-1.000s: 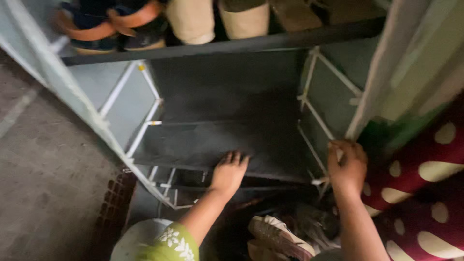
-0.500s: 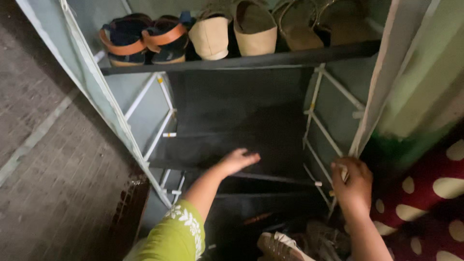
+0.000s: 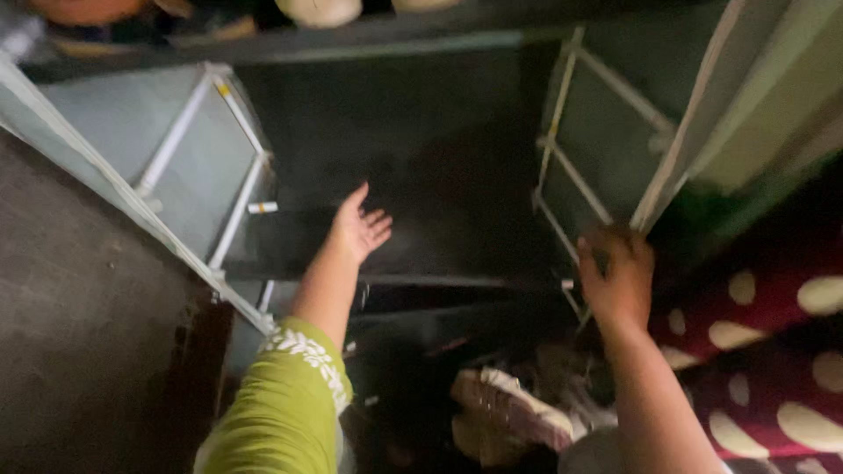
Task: The person assembles a multi-tier shoe rack by inserting white plastic connectors into the frame and attaching black fabric shelves. They repeatedly adjust the frame and secure the shelves in place.
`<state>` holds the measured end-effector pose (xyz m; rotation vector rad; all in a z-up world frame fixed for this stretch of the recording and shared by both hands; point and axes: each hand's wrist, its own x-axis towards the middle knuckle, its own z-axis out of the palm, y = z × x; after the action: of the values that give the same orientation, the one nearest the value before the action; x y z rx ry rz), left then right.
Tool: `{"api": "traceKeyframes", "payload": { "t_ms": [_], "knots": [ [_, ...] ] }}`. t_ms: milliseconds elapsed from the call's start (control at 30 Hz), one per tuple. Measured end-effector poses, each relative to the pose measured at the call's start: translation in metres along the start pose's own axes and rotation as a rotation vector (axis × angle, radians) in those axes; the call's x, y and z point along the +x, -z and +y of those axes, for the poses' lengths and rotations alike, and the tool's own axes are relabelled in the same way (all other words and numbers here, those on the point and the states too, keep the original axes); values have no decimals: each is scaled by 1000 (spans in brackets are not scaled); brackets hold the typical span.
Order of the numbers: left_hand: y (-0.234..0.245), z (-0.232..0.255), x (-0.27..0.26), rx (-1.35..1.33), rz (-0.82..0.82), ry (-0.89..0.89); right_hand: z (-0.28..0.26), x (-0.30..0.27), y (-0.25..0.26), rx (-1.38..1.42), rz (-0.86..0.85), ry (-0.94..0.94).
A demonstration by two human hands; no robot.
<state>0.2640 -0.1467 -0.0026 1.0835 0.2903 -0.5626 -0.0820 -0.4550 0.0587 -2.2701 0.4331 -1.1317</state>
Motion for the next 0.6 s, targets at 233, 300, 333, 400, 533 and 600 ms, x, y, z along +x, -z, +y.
{"api": "traceKeyframes", "payload": {
  "t_ms": [233, 300, 333, 400, 533, 600],
  "knots": [
    [-30, -26, -174, 1156, -135, -451, -18, -6, 5, -154, 48, 190],
    [-23, -25, -199, 1747, -12, -976, -27, -8, 6, -132, -62, 149],
    [-13, -22, -206, 2032, 61, -1253, -31, -9, 6, -118, -117, 133],
    [8, -10, -205, 2128, 199, -1326, -40, -10, 4, -105, -162, 167],
    [46, 4, -195, 2232, 300, -1258, -51, -14, -3, -83, -278, 253],
    [61, 1, -195, 2248, 331, -1167, -58, -24, -10, -121, -290, 347]
  ]
}}
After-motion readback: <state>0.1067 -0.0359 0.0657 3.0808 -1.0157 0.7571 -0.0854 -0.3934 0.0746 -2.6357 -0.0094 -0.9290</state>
